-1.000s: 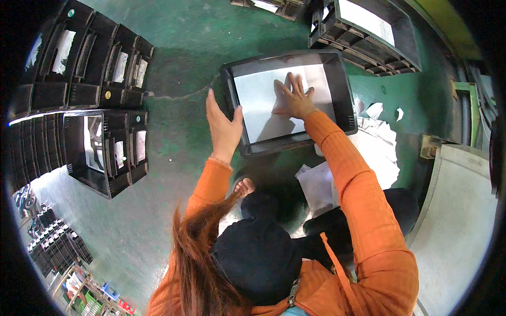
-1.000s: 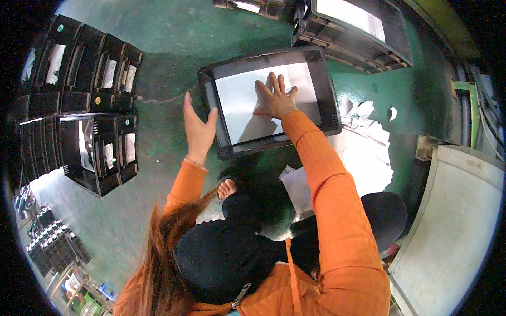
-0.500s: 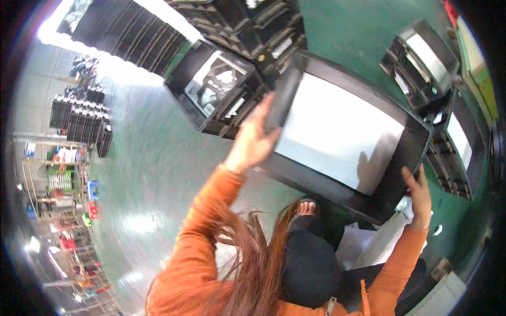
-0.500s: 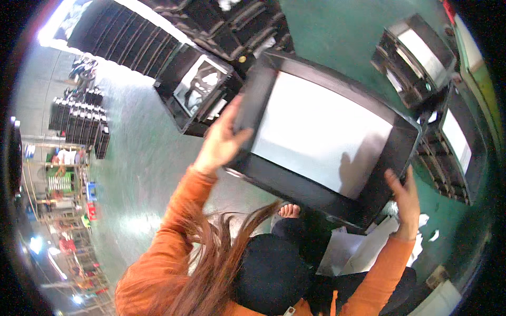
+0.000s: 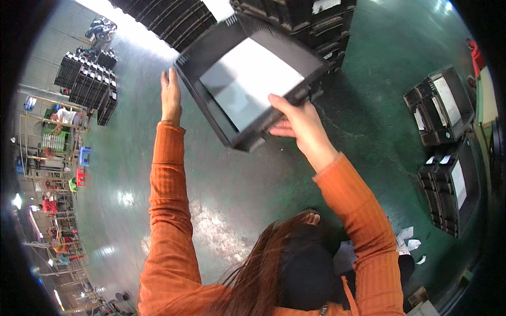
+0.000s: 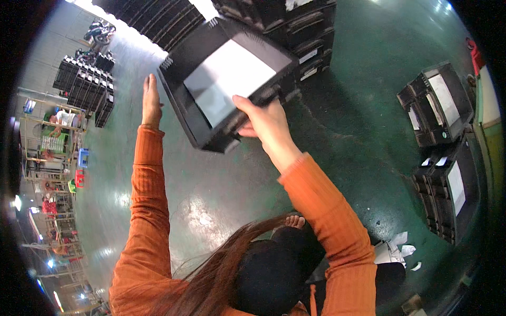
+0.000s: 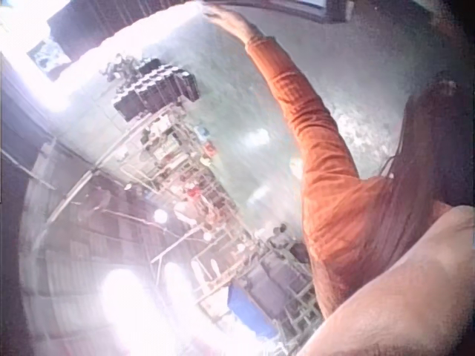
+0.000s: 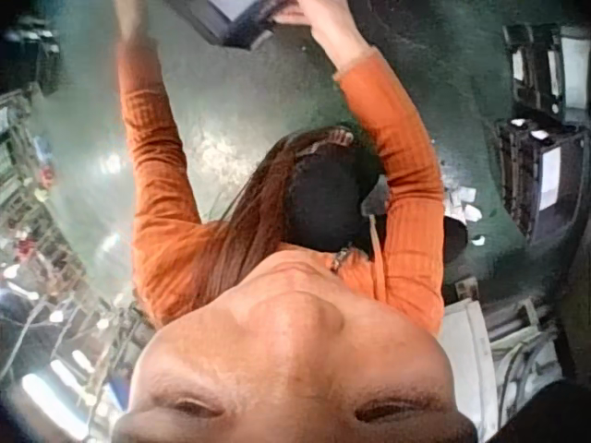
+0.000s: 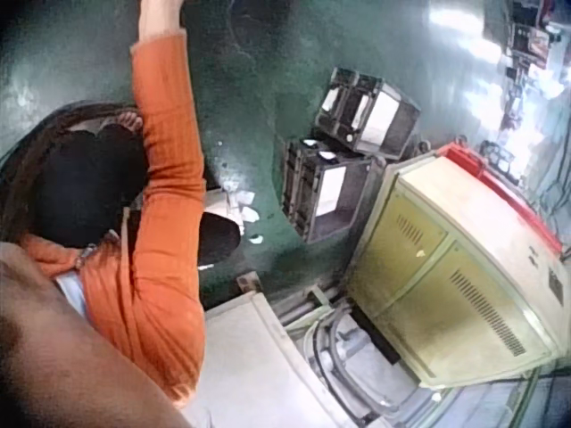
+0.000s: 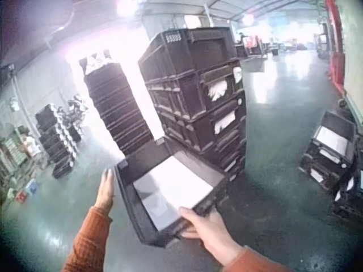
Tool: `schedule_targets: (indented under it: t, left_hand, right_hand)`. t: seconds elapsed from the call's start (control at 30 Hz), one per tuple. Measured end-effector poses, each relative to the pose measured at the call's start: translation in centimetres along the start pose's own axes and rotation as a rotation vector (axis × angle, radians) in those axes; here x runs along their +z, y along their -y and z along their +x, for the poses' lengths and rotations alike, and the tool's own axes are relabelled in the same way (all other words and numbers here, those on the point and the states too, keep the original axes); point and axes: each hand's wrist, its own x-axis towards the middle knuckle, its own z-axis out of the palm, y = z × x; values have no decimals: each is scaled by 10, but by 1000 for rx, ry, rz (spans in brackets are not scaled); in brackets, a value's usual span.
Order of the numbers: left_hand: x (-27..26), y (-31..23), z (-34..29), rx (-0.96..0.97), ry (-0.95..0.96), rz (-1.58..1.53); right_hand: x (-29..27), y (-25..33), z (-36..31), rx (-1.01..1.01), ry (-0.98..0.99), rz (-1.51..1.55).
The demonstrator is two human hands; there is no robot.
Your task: The person wipes the inside of black plastic bins using a cloth and inserts a paper document into each bin before stacking them.
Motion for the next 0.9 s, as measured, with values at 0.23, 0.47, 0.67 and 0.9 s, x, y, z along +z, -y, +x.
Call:
schedule_targets:
  t: [0.23,0.47,0.67,0.9]
  left_hand:
    - [9,63,7,-261,446,-559]
    - [16,51,-8,-264,348,-763]
    - [28,16,-27,-204,320,-652]
    - [19,3,-112,793,-511,68]
  right_hand:
    - [37,-2,60,-34,89,22]
    - [73,-15,82,-55,68,70]
    - [49,0,80,10,117,24]
    - [-142,20,-34,-704,-469,-878]
